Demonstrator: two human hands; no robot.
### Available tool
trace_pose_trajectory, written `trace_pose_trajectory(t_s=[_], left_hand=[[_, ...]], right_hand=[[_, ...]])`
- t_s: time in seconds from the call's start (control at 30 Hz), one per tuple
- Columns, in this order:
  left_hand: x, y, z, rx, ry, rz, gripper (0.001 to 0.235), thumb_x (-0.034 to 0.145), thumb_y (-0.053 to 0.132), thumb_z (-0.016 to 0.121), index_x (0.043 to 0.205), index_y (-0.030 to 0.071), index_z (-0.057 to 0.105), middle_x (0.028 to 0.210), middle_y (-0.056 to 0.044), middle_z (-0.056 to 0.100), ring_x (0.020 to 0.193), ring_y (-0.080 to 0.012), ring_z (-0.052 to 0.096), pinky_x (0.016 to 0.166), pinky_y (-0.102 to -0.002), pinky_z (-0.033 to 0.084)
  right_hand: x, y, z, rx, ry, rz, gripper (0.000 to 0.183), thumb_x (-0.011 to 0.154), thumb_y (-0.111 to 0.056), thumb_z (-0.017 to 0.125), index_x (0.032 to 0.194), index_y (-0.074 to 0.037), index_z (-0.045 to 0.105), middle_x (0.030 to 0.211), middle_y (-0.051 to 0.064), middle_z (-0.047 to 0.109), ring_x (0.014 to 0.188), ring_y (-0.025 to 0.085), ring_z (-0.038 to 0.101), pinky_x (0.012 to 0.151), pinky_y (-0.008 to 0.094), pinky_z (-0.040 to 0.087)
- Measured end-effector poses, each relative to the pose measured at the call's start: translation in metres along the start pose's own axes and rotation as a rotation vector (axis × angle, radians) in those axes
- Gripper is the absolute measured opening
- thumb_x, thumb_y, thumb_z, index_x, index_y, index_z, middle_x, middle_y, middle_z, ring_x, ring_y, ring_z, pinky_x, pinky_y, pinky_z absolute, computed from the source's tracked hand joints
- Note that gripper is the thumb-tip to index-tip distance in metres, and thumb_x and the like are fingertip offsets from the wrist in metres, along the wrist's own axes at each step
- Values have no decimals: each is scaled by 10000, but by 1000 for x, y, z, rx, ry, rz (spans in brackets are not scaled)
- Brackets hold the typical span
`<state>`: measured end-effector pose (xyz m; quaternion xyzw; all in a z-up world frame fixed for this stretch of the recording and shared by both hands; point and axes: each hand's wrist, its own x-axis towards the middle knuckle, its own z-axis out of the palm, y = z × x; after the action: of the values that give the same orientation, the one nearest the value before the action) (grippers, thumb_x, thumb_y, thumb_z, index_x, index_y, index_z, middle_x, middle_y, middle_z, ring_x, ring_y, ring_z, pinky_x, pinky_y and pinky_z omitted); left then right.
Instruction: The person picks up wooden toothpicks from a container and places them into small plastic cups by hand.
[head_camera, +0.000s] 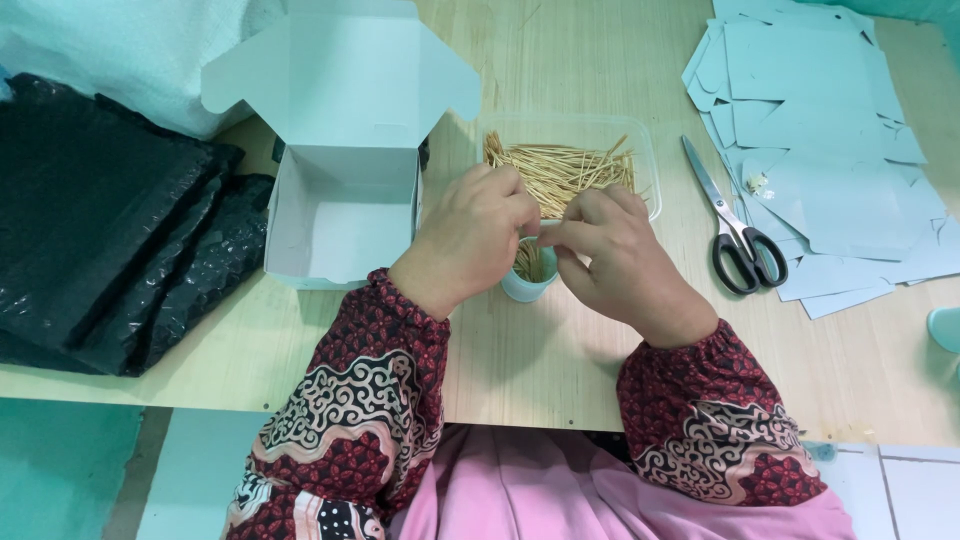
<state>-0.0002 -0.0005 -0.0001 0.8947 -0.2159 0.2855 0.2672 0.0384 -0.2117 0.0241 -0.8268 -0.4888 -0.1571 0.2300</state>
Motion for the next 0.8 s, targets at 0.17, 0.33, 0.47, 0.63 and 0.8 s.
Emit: trace_pose_trajectory(t_s=[0.17,0.33,0.47,0.63,0.8], left_hand=[[0,2,-3,-15,-10,6,286,879,16,612,680,195,711,775,11,510,766,-243,586,682,-352,500],[-1,2,-2,-10,-21,16,268,877,29,649,679,198,715,779,2,509,796,-248,593,714,-364,501],[0,9,-8,-28,-55,48,275,873,3,645,680,183,722,771,-5,522,804,-255,599,733,-368,510],[-3,8,-4,-21,-91,53,246,857,18,665,681,176,731,775,-9,532,832,-260,604,745,-388,514],[-1,-6,11,-26,5,33,182,840,69,676,721,195,732,786,11,507,782,-236,602,715,-362,523]], right_hand=[[-1,0,2,-58,-4,-29,219,833,-45,722,949,-224,771,846,-18,517,876,244,549,821,392,446],[-1,-2,-1,-49,-9,-19,261,822,-4,680,960,-210,761,867,-14,509,894,248,544,793,386,437],[-2,3,-7,-86,-3,-15,259,838,32,613,880,-194,732,863,-29,502,882,217,535,779,340,430],[-2,8,-10,-115,19,24,187,861,27,613,822,-146,671,881,-17,517,891,217,530,774,342,427],[5,36,-11,36,117,89,234,903,46,655,999,-145,750,875,-1,507,857,212,510,790,350,461]])
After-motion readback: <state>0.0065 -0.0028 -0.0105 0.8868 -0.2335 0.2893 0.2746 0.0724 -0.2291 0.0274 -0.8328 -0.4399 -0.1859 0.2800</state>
